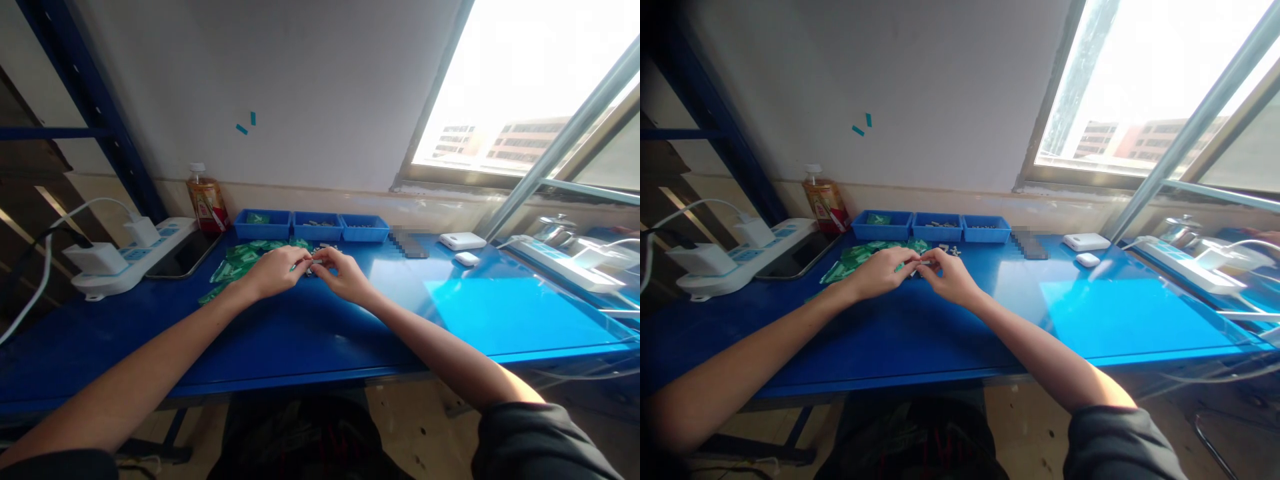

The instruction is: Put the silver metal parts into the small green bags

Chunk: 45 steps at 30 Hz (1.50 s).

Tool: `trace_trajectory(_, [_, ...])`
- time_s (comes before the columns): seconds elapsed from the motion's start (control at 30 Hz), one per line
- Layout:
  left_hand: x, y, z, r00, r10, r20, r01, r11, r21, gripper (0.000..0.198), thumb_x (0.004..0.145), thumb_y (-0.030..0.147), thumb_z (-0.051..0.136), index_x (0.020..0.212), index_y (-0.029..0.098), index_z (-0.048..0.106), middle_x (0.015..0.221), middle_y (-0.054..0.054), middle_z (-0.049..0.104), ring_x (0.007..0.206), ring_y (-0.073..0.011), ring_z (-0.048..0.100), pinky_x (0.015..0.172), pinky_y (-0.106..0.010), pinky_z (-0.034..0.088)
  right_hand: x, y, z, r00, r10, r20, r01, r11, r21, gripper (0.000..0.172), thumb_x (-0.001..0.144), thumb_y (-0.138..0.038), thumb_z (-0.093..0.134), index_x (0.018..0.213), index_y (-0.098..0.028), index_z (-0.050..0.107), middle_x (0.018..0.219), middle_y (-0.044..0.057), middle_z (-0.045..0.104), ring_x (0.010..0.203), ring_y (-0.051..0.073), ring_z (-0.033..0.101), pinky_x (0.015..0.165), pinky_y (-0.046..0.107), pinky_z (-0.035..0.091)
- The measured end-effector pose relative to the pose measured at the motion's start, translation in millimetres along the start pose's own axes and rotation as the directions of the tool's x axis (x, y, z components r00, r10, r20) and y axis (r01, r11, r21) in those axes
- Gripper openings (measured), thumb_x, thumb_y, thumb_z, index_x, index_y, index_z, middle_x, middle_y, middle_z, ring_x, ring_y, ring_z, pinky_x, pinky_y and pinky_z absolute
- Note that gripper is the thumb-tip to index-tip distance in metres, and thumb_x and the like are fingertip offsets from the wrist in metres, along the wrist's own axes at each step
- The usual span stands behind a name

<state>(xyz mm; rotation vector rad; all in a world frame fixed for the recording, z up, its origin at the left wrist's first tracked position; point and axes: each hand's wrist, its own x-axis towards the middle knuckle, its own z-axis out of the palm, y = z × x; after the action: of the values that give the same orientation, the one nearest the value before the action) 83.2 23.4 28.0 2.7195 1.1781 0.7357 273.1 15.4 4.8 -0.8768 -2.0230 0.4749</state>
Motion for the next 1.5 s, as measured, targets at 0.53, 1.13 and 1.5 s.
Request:
trace_trajectory(0.53, [-4,-18,1.6,0.957,-0.27,0.105,0.234,0.934,0.269,0.026,0.078,0.045,0.054,0.083,0.021,0.062,0.088,-0.009,0.066,0.078,-0.0269,0.063,0.065,-0.033,0.047,83,65,-28,0.923,0.224,-0.312,-0.366,0.76,-0.538,0.043,0.09,-0.049,0.044,0.111,-0.017,0.062,0.082,0.008,0.069,0.077,0.021,0.063,0.067,0.027,0.042])
trace_trajectory(1.13, [-2,-9,10.7,0.949,-0.278,-0.148,0.302,0.938,0.171,0.021,0.085,0.031,0.042,0.078,0.02,0.058,0.084,-0.007,0.066,0.084,-0.0237,0.061,0.071,-0.033,0.047,12,21,3,0.989,-0.102,0.111,0.137,0.915,-0.379,0.03,0.083,-0.028,0.058,0.112,-0.018,0.056,0.088,0.004,0.063,0.086,0.017,0.057,0.081,0.029,0.044])
trace_trajectory(1.5, [0,-6,17.3,0.967,-0.188,-0.173,0.187,0.982,-0.026,0.023,0.09,0.03,0.035,0.085,0.019,0.055,0.088,-0.006,0.065,0.087,-0.0212,0.06,0.077,-0.032,0.045,7,19,12,0.994,-0.106,0.029,0.11,0.931,-0.347,0.02,0.083,-0.029,0.056,0.101,-0.02,0.057,0.082,0.002,0.061,0.078,0.015,0.058,0.074,0.025,0.043])
